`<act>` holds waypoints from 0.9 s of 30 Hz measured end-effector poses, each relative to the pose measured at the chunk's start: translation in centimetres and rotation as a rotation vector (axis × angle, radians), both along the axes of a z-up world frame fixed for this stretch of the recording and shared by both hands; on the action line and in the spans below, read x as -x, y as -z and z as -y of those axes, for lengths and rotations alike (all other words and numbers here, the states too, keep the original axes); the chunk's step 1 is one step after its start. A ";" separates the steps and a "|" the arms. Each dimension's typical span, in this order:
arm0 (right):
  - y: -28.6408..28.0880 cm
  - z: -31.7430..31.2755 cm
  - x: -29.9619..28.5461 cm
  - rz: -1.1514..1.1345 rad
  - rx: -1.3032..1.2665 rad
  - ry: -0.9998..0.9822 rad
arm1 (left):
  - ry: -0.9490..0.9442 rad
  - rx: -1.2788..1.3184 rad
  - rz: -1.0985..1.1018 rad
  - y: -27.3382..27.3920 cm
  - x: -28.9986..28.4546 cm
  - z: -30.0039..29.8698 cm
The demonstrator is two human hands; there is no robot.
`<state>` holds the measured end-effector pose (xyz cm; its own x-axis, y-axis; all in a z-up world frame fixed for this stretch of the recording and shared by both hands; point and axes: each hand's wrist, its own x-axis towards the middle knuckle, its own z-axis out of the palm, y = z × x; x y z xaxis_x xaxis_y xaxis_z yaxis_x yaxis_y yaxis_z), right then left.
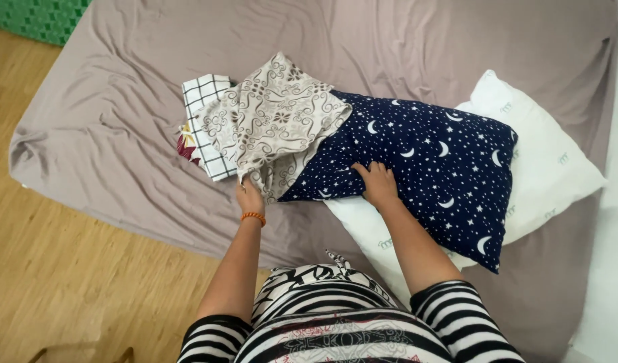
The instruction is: The person inserts a pillow into a dark blue pillowcase with a moon and star pattern on a bed. They then pick up a white pillowcase and place it on a nearby white chair. Finally, they pick up a patterned pillowcase and attempt to insert the pillow into it.
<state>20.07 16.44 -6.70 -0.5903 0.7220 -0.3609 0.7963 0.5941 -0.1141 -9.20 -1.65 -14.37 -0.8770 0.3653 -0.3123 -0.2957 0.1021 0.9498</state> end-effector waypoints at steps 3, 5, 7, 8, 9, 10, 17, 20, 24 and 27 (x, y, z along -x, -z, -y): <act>-4.4 2.3 -0.6 0.098 0.036 0.034 | 0.042 0.082 -0.030 1.1 -0.4 -0.6; -6.4 3.6 -1.2 0.188 0.004 0.034 | 0.098 0.113 -0.115 3.6 -0.8 -0.8; -5.3 3.9 -2.7 0.278 -0.028 0.038 | 0.159 0.138 -0.203 3.3 -1.6 -1.1; -3.2 3.3 -3.8 0.355 -0.244 0.060 | 0.228 0.183 -0.260 1.7 -2.2 -1.5; -1.0 2.8 -4.9 0.432 -0.456 0.087 | 0.297 0.227 -0.317 0.1 -2.9 -1.9; -1.8 2.6 -5.5 0.436 -0.450 0.097 | 0.309 0.229 -0.317 0.9 -3.3 -1.8; -1.0 -0.5 -9.0 -0.079 -0.307 0.387 | 0.446 0.374 -0.273 0.6 -5.8 -2.2; -4.0 -1.6 -8.9 -0.294 -0.345 0.380 | 0.356 0.296 -0.253 2.4 -5.7 -2.2; -9.0 -3.3 -9.7 -0.565 -0.478 0.388 | 0.210 0.197 -0.358 4.9 -4.7 -3.2; -14.5 -3.4 -13.5 -0.639 -0.638 0.300 | 0.146 0.227 -0.241 3.0 -5.7 -3.2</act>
